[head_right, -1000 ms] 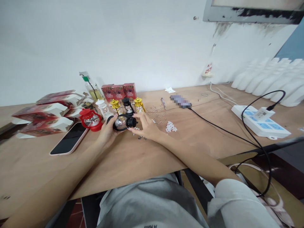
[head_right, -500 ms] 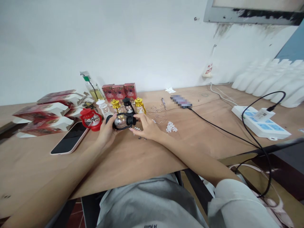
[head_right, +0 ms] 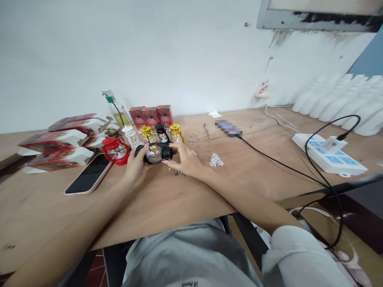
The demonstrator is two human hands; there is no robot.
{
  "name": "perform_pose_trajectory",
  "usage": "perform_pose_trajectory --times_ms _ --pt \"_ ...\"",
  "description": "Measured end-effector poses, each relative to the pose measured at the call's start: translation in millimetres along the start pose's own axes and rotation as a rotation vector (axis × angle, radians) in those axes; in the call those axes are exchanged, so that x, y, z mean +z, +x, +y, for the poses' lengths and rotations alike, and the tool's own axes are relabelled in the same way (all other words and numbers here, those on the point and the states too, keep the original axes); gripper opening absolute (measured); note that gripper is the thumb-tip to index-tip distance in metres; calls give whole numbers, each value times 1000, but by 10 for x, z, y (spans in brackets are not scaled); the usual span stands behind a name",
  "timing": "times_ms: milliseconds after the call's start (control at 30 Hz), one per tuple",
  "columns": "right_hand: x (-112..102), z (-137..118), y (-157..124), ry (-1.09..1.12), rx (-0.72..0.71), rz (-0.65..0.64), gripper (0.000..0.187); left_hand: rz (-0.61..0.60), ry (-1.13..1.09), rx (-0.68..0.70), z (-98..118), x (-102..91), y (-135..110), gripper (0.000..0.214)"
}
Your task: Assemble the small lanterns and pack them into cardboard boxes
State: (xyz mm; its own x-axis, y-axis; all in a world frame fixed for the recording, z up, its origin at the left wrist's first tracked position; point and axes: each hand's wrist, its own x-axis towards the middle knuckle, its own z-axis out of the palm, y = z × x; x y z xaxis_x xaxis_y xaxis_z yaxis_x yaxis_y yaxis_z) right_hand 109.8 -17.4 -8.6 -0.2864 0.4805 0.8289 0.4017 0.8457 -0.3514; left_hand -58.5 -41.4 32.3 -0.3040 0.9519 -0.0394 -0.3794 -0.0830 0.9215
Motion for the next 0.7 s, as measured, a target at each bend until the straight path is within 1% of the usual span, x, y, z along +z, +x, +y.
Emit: perform_pose_trajectory --times_ms 133,200,367,500,700 --pt "-49 27 25 4 -98 -44 50 1 9 -29 11 -14 3 27" --pt "-73 35 32 30 -120 -75 50 0 8 -24 13 -18 5 26" --pt "-90 44 30 80 -50 -76 52 -7 -4 -13 16 -18 11 26" --pt "-92 35 28 116 -38 -84 52 -12 -13 -21 14 -18 15 30" --pt "-118 33 33 179 -11 -104 52 -9 -3 -42 5 -31 26 27"
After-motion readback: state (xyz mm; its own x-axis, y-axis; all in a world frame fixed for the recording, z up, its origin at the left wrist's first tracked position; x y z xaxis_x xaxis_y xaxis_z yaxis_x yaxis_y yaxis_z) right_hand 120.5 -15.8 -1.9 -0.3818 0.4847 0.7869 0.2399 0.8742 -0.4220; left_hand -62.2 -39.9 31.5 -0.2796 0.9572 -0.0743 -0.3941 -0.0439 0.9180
